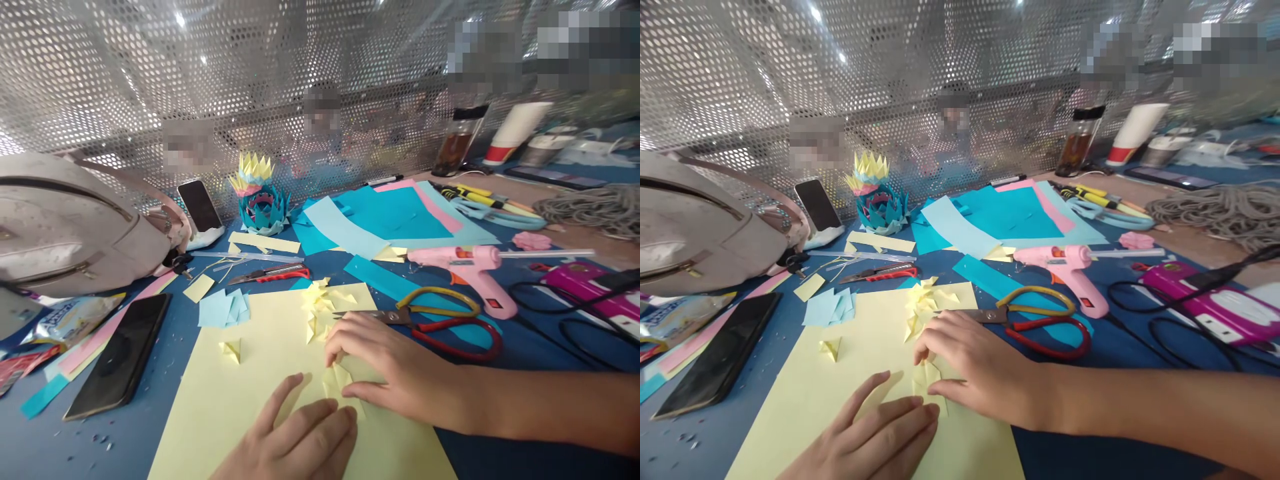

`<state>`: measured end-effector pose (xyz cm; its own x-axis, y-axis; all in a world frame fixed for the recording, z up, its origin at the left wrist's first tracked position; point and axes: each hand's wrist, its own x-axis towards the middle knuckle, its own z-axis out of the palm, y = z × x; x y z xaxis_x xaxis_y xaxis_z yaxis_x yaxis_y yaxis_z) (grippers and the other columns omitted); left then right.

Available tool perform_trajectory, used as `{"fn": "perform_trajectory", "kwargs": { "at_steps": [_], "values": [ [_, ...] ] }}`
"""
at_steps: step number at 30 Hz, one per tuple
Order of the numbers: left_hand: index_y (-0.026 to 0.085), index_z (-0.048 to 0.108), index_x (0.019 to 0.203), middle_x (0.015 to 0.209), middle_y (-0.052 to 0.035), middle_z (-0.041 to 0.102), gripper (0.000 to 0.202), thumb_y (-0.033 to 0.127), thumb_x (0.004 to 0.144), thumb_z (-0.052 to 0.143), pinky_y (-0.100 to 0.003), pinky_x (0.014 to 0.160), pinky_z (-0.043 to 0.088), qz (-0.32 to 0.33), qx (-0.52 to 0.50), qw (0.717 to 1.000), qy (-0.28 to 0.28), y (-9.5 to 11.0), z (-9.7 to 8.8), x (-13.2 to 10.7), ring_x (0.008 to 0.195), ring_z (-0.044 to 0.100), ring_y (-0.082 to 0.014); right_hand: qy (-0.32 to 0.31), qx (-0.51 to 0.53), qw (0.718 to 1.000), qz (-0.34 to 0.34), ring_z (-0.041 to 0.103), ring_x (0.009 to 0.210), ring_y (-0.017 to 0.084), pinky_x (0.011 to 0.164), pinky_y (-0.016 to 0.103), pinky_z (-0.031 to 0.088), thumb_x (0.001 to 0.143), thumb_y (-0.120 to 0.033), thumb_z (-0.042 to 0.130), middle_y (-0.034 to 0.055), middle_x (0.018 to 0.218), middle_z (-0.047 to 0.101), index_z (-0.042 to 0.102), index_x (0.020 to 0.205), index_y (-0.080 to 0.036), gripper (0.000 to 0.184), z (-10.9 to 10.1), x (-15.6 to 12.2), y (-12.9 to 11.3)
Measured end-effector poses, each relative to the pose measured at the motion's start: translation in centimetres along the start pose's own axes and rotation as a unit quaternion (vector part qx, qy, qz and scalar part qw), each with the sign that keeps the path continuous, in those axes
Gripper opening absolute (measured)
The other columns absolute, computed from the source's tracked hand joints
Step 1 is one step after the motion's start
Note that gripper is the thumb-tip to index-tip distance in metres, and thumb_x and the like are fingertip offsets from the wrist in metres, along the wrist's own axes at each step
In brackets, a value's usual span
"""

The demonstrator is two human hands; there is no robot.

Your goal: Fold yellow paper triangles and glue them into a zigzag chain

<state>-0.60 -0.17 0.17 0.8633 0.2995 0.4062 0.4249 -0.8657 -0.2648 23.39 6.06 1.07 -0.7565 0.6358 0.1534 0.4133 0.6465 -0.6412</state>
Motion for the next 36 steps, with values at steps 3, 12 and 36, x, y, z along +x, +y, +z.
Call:
{"fn": "perform_trajectory", "kwargs": {
  "at_steps": [3,12,36],
  "values": [
    [0.022,0.070,0.122,0.126,0.0073,0.072,0.034,0.019,0.108,0.039,-0.045,0.127,0.004,0.001,-0.004,1.000,-0.008,0.2,0.3,0.0,0.115,0.064,-0.0080,0.000,0.048,0.999,0.000,0.058,0.102,0.017,0.088,0.027,0.046,0.085,-0.002,0.068,0.0014,0.105,0.059,0.056,0.101,-0.021,0.027,0.0,0.1,-0.3],
    [0.015,0.066,0.129,0.123,0.0014,0.073,0.035,0.019,0.108,0.038,-0.038,0.125,0.020,-0.007,-0.028,0.999,-0.014,0.5,0.5,0.0,0.116,0.066,-0.0099,0.035,0.142,0.989,0.033,0.062,0.077,0.009,0.072,0.017,0.050,0.082,-0.003,0.068,-0.0028,0.089,0.064,0.057,0.110,-0.020,0.034,0.9,0.3,0.4],
    [0.014,0.067,0.125,0.123,-0.0032,0.073,0.031,0.015,0.104,0.044,-0.049,0.126,0.012,-0.028,0.003,0.999,-0.020,0.3,0.2,-0.6,0.122,0.064,-0.0171,0.061,0.031,0.997,-0.027,0.060,0.073,0.014,0.063,0.023,0.043,0.086,-0.018,0.073,-0.0005,0.072,0.065,0.067,0.074,-0.017,0.013,0.2,0.4,0.7]
  ]
}}
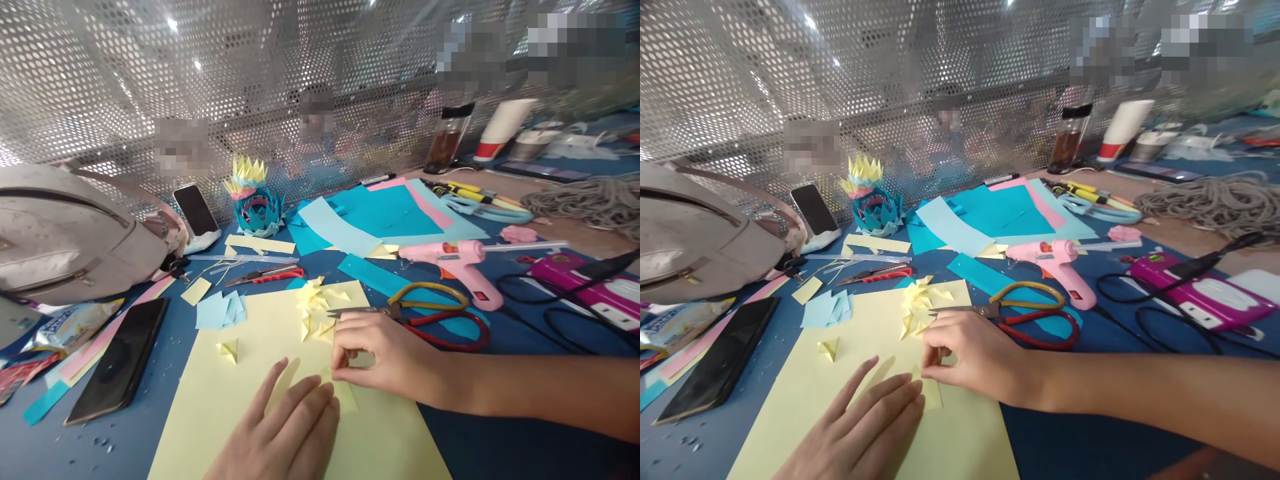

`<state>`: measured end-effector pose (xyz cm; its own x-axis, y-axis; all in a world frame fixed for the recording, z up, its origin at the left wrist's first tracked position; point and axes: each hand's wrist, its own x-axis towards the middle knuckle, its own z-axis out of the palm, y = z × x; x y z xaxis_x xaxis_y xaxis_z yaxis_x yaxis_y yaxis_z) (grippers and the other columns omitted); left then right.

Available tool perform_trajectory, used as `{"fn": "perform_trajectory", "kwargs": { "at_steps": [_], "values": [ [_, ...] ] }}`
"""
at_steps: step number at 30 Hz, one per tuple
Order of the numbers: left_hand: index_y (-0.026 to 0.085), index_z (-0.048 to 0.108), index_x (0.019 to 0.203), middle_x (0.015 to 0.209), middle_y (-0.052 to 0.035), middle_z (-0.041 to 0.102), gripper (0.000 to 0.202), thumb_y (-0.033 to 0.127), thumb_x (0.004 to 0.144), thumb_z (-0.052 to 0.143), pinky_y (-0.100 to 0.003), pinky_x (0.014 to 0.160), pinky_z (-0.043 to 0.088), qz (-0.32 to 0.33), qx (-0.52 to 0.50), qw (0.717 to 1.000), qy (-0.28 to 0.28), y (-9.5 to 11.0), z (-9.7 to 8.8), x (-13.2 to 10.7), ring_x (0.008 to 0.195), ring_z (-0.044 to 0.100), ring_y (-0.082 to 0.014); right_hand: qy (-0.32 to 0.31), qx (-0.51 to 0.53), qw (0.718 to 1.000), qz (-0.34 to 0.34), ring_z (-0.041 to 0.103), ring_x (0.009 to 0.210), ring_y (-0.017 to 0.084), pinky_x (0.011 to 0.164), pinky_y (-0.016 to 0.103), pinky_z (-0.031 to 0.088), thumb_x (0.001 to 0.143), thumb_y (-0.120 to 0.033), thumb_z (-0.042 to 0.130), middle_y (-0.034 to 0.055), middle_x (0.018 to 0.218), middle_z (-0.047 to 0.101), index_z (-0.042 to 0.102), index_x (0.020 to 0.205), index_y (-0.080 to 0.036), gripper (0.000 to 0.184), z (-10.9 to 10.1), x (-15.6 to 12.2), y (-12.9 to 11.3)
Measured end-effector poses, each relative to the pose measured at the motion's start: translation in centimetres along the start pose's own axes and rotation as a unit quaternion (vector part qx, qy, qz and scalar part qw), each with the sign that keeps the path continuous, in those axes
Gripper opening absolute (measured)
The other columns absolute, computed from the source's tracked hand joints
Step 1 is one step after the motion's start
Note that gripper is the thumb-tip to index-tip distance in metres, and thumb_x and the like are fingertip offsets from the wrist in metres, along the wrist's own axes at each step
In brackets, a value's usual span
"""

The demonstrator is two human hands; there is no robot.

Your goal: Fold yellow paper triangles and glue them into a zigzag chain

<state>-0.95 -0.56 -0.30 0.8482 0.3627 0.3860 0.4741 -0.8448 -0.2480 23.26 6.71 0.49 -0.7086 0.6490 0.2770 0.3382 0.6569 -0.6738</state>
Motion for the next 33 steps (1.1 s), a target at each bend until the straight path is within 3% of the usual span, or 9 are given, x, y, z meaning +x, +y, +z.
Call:
{"fn": "perform_trajectory", "kwargs": {
  "at_steps": [8,15,18,22,26,31,33],
  "values": [
    [0.013,0.067,0.125,0.115,-0.0051,0.074,0.034,0.025,0.107,0.041,-0.050,0.126,0.010,-0.026,-0.005,1.000,-0.014,-0.2,0.0,-0.4,0.122,0.064,-0.0171,-0.018,-0.081,0.991,-0.107,0.057,0.078,0.014,0.069,0.025,0.041,0.098,-0.018,0.060,0.0016,0.083,0.067,0.071,0.089,-0.018,0.014,-0.5,-0.5,0.1],
    [0.017,0.069,0.126,0.131,-0.0027,0.069,0.037,0.027,0.109,0.038,-0.049,0.126,0.011,0.003,0.027,1.000,-0.005,-0.8,-0.1,-0.5,0.125,0.062,-0.0165,-0.004,-0.219,0.953,-0.210,0.051,0.075,0.016,0.069,0.029,0.040,0.102,-0.011,0.046,0.0037,0.086,0.067,0.068,0.086,-0.016,0.028,-0.7,-0.9,0.1],
    [0.017,0.068,0.128,0.134,-0.0014,0.068,0.038,0.027,0.109,0.037,-0.046,0.127,0.012,-0.013,0.015,1.000,-0.009,-1.0,0.1,-0.6,0.126,0.062,-0.0151,-0.014,-0.213,0.957,-0.194,0.052,0.076,0.015,0.069,0.029,0.040,0.102,-0.013,0.046,0.0040,0.086,0.067,0.068,0.085,-0.016,0.028,-0.6,-0.8,0.2],
    [0.018,0.067,0.128,0.142,-0.0029,0.062,0.039,0.028,0.109,0.035,-0.046,0.127,0.015,-0.012,0.019,1.000,-0.009,-0.7,0.2,-0.4,0.129,0.060,-0.0162,-0.020,-0.122,0.985,-0.122,0.054,0.076,0.014,0.067,0.027,0.040,0.101,-0.018,0.053,0.0023,0.083,0.064,0.069,0.089,-0.018,0.019,-0.4,-0.5,0.4],
    [0.020,0.070,0.123,0.142,-0.0016,0.063,0.042,0.024,0.110,0.030,-0.046,0.128,0.016,-0.070,0.011,0.997,0.000,0.0,0.3,-0.3,0.130,0.059,-0.0150,-0.007,-0.047,0.997,-0.057,0.054,0.078,0.015,0.068,0.026,0.041,0.096,-0.016,0.059,0.0005,0.078,0.065,0.066,0.088,-0.018,0.011,-0.3,-0.2,0.4],
    [0.019,0.069,0.125,0.138,0.0015,0.065,0.037,0.024,0.109,0.036,-0.042,0.128,0.014,-0.039,0.003,0.999,0.008,-0.1,0.4,-0.4,0.126,0.062,-0.0132,0.003,-0.073,0.995,-0.065,0.053,0.078,0.015,0.067,0.027,0.038,0.098,-0.020,0.060,0.0015,0.078,0.065,0.066,0.083,-0.018,0.016,-0.4,-0.3,0.3],
    [0.019,0.069,0.124,0.137,0.0030,0.066,0.037,0.021,0.109,0.035,-0.040,0.129,0.015,-0.072,-0.009,0.997,0.008,-0.1,0.5,-0.4,0.126,0.062,-0.0121,0.003,-0.088,0.993,-0.074,0.052,0.077,0.015,0.066,0.027,0.037,0.098,-0.020,0.060,0.0013,0.077,0.064,0.066,0.082,-0.018,0.018,-0.4,-0.4,0.3]
  ]
}}
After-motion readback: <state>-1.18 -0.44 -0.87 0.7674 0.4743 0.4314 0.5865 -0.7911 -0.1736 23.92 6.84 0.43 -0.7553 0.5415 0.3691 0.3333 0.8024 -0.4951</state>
